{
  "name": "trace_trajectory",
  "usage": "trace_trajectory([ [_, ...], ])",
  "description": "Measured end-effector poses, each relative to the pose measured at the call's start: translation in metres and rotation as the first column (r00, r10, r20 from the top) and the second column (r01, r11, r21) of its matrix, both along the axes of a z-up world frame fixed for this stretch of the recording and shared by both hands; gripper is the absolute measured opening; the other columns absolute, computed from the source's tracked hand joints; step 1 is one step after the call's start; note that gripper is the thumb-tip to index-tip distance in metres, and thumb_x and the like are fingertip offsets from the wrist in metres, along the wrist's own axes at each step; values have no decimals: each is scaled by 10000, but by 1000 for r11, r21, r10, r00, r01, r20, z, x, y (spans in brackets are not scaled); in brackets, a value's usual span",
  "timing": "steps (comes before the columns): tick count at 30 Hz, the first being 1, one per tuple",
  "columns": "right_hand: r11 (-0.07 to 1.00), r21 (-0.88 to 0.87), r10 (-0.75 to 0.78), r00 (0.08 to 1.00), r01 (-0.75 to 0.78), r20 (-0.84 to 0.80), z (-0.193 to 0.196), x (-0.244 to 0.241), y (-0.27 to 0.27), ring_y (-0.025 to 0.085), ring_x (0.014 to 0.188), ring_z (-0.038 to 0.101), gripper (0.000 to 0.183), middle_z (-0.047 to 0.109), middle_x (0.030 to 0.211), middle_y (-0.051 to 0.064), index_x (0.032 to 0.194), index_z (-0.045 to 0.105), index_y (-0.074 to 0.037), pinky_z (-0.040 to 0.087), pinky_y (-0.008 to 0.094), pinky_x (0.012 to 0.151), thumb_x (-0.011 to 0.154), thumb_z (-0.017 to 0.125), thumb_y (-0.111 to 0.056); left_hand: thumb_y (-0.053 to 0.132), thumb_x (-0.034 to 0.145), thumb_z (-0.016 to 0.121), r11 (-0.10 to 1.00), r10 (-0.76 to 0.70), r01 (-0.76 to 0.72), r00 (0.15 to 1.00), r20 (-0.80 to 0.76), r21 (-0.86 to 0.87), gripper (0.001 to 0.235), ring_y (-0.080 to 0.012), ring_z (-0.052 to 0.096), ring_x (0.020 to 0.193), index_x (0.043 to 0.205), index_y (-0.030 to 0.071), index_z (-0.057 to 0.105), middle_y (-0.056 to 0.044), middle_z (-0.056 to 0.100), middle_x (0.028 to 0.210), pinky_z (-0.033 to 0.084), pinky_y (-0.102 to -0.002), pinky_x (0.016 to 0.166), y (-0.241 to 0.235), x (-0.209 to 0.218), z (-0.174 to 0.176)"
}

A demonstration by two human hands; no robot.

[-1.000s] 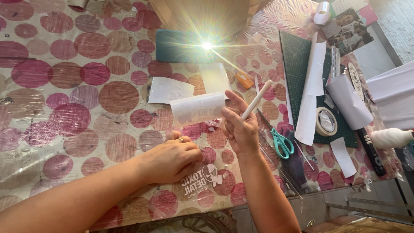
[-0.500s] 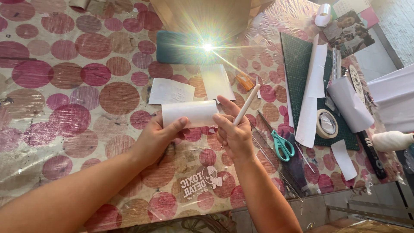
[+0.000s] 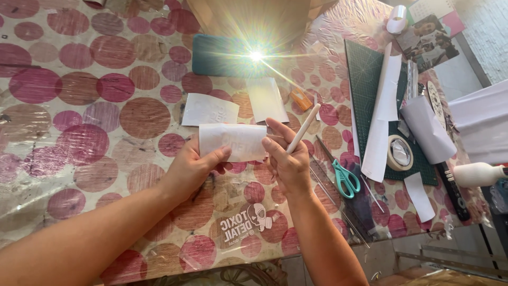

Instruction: Weeding excess vinyl from a cut decal using a weeding tool

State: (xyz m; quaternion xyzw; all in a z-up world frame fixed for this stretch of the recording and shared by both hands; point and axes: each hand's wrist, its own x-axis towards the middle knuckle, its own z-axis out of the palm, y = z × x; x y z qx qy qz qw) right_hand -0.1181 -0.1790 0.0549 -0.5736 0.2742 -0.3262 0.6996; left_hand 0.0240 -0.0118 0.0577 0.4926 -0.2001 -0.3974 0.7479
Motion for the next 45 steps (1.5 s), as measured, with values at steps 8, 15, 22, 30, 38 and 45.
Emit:
trace_trajectory([
  [8, 999, -31, -45, 998, 44, -40, 23, 6, 14, 24, 376, 356, 486, 764, 939, 145, 1349, 640, 15, 362, 205, 324, 874, 746, 5, 115, 944, 736, 998, -65, 64, 995, 77, 10, 219, -259, 741, 698, 1030, -40, 608, -194, 715, 794, 653, -364, 611, 0, 1, -12],
  [15, 987, -149, -79, 991, 63, -105, 13, 2, 2, 80, 683, 653, 453, 772, 923, 99, 1278, 717, -39, 587, 237, 471, 830, 782, -15, 155, 934, 720, 994, -92, 77, 974, 206, 82, 210, -250, 732, 717, 1081, 9, 689, -183, 758, 849, 618, -391, 633, 5, 3, -45],
  [22, 983, -148, 104, 995, -104, -7, 9, -4, -15, 73, 591, 503, 369, 739, 828, 56, 1266, 713, -72, 399, 217, 511, 910, 780, -143, 105, 1034, 484, 1000, -14, 10, 952, 305, 14, 515, -245, 517, 1308, 1507, 132, 285, -158, 506, 1457, 417, -378, 1145, 6, -5, 2],
  [30, 983, -172, 55, 998, -60, -35, 22, -8, -21, 70, 496, 444, 284, 575, 674, -53, 1251, 713, -135, 351, 213, 436, 971, 709, -184, 16, 1223, 603, 939, 49, -218, 849, 526, 265, 273, -96, 490, 1005, 1391, 97, 404, -5, 451, 1153, 432, -200, 910, 16, -3, -14],
  [38, 970, -220, 55, 976, -102, -211, 9, -9, -42, 160, 824, 670, 361, 715, 1017, 66, 1201, 761, -116, 537, 276, 703, 880, 761, -280, -56, 1040, 510, 967, 113, -214, 845, 523, 137, 303, -10, 445, 1104, 1256, 143, 433, -1, 439, 1482, 346, -179, 1124, 9, 22, -90],
  [45, 701, -704, -317, 934, 114, -164, 8, -11, -41, 148, 1136, 632, 428, 689, 1143, -38, 1420, 593, -240, 549, 315, 1047, 1023, 598, -399, -1, 1085, 552, 943, 35, -191, 871, 489, 274, 361, -3, 493, 1008, 1385, 195, 514, 96, 479, 1118, 336, -119, 846, 14, 8, -45],
])
